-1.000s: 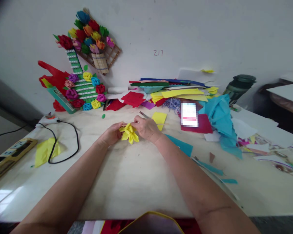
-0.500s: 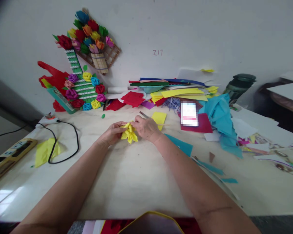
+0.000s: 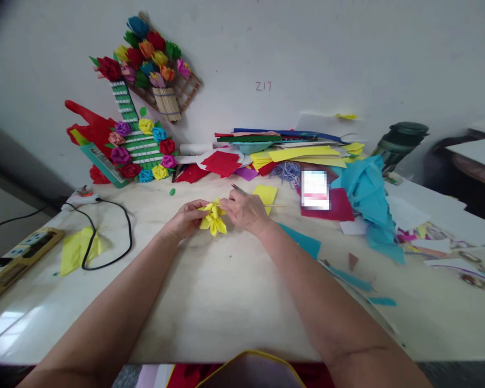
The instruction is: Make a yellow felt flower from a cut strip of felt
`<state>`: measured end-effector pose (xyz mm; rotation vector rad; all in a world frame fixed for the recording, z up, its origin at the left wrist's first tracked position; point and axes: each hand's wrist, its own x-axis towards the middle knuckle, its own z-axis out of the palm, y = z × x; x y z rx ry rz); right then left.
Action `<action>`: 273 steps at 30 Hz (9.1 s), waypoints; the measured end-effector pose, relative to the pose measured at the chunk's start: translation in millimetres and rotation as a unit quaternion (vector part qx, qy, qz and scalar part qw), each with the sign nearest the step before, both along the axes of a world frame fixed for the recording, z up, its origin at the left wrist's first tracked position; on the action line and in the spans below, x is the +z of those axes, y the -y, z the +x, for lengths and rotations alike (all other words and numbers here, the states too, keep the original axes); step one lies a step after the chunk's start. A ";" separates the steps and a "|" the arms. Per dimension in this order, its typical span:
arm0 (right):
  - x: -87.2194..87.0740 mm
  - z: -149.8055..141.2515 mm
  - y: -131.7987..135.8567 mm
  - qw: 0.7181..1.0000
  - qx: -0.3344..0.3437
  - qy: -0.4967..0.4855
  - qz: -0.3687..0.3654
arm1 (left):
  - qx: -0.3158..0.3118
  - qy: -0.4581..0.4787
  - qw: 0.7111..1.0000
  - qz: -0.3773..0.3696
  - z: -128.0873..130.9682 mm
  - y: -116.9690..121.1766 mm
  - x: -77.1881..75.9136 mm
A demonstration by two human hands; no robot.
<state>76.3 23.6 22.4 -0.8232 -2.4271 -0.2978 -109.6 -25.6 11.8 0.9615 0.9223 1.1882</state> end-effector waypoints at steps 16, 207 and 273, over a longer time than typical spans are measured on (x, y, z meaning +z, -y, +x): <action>11.0 17.9 -11.3 1.000 -0.024 -0.006 -0.012 | 0.026 -0.039 0.999 0.011 -3.2 0.8 4.0; -5.0 -8.3 -6.9 0.946 0.085 -0.052 -0.309 | -0.018 -0.264 0.954 0.138 2.9 3.1 9.3; -5.1 -8.9 -10.4 0.957 0.126 -0.025 -0.259 | -0.083 -0.241 0.960 0.118 -0.3 2.5 8.5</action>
